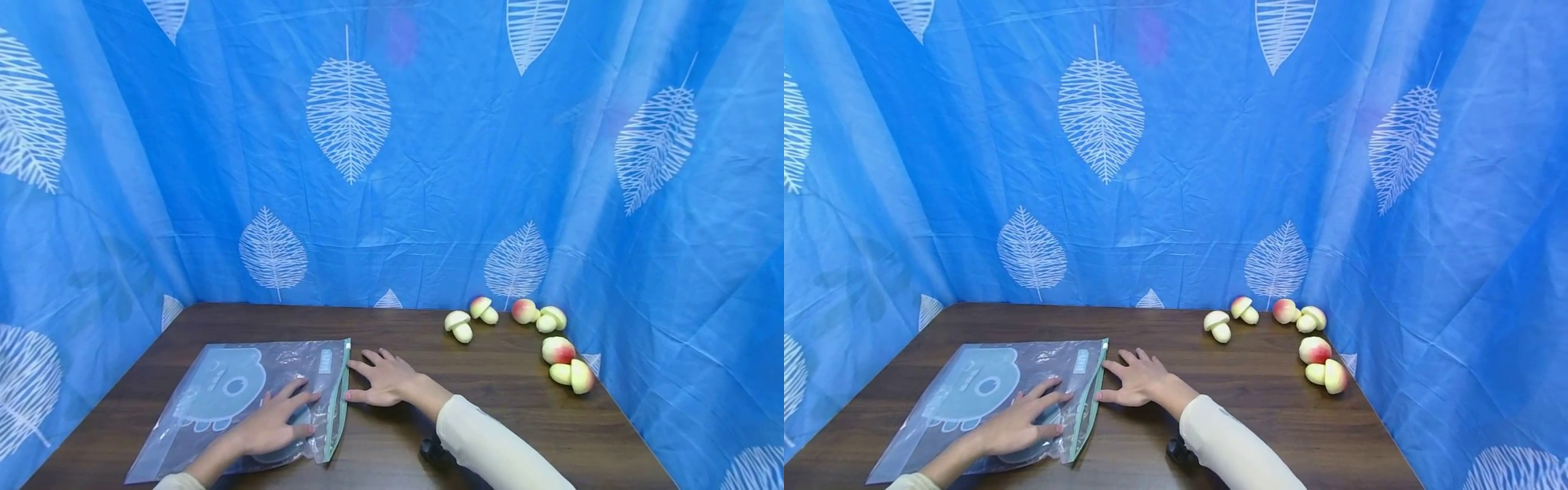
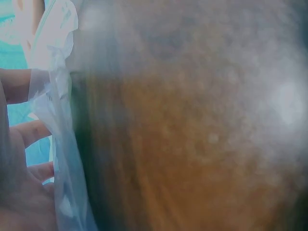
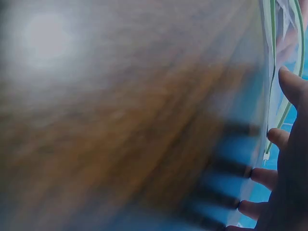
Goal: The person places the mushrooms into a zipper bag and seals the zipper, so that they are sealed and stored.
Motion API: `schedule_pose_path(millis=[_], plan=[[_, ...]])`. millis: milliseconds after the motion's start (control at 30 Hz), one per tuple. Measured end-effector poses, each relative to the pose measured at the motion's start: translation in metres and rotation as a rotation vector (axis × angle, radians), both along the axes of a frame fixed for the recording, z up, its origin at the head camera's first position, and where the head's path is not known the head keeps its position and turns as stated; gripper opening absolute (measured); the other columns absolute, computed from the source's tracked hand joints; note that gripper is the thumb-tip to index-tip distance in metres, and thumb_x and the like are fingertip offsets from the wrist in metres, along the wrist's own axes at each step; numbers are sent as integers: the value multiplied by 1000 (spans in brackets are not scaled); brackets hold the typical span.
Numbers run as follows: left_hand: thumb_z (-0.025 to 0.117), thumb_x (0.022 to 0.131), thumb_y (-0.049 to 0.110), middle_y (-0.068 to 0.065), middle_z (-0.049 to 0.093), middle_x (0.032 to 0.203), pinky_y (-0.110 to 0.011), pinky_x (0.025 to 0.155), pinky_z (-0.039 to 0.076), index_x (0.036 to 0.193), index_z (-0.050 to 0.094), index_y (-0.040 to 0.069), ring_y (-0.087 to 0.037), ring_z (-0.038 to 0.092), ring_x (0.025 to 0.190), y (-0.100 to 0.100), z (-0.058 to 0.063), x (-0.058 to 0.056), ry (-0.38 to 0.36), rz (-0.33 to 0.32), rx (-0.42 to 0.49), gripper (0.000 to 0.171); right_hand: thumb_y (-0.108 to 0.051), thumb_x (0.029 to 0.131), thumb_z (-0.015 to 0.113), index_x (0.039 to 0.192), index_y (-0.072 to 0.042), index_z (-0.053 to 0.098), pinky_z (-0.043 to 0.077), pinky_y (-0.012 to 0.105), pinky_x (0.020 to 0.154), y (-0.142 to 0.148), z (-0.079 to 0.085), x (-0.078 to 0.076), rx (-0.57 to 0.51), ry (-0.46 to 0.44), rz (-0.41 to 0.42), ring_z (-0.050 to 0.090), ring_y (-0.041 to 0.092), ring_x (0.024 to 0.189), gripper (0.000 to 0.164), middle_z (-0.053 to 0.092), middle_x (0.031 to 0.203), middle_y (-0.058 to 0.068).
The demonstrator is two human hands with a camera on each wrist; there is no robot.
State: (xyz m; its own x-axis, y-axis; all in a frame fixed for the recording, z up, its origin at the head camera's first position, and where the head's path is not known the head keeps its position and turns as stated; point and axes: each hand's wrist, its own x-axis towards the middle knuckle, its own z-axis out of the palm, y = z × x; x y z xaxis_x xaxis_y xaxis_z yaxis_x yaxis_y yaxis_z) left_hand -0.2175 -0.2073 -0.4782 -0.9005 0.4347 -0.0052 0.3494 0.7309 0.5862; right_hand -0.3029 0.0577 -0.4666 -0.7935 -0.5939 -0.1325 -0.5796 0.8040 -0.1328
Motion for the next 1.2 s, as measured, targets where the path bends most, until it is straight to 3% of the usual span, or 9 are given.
schedule_pose_path(millis=[133,467,600,767,867,1067,1200], plan=[[67,96,47,-32,37,155,-89,101,6,141,62,8,-60,34,138,-2,-5,-3,22,-10,10,60,-79,94,43,160,-38,39,33,58,117,-4,-2,-3,15,-6,-20,28,38,150,79,30,166,3],[65,100,37,-32,33,157,-88,101,0,142,60,4,-60,24,143,-9,-3,-3,-62,-39,120,53,-78,91,52,159,-37,41,26,64,119,-7,-2,-1,-30,-44,-58,22,40,152,80,28,167,5],[63,101,35,-31,33,158,-89,101,-4,150,52,4,-59,21,144,-11,0,-1,-86,-43,154,58,-79,90,52,159,-39,41,26,65,119,-8,-2,-1,-34,-56,-65,21,40,152,80,27,167,5],[62,102,31,-25,32,161,-89,98,-9,161,38,15,-57,16,147,-11,5,1,-88,-68,153,65,-80,90,52,159,-41,40,24,65,119,-8,-3,0,-32,-68,-74,19,40,153,80,25,168,4],[60,102,26,-22,31,162,-91,97,-6,163,35,21,-58,13,147,-11,8,0,-85,-87,142,66,-80,89,52,158,-43,39,24,65,119,-9,-4,0,-30,-72,-82,19,41,153,79,25,168,4],[58,100,10,-23,35,158,-92,93,13,161,39,24,-59,21,144,-10,11,-3,-64,-138,131,66,-80,90,52,158,-44,38,22,66,119,-10,-5,0,-30,-84,-90,17,41,153,79,23,168,3],[58,98,9,-21,36,159,-91,96,16,158,45,24,-56,24,145,-10,7,-5,-55,-114,134,64,-80,90,52,159,-43,38,22,66,119,-10,-5,1,-28,-78,-90,17,41,153,79,23,168,3]])
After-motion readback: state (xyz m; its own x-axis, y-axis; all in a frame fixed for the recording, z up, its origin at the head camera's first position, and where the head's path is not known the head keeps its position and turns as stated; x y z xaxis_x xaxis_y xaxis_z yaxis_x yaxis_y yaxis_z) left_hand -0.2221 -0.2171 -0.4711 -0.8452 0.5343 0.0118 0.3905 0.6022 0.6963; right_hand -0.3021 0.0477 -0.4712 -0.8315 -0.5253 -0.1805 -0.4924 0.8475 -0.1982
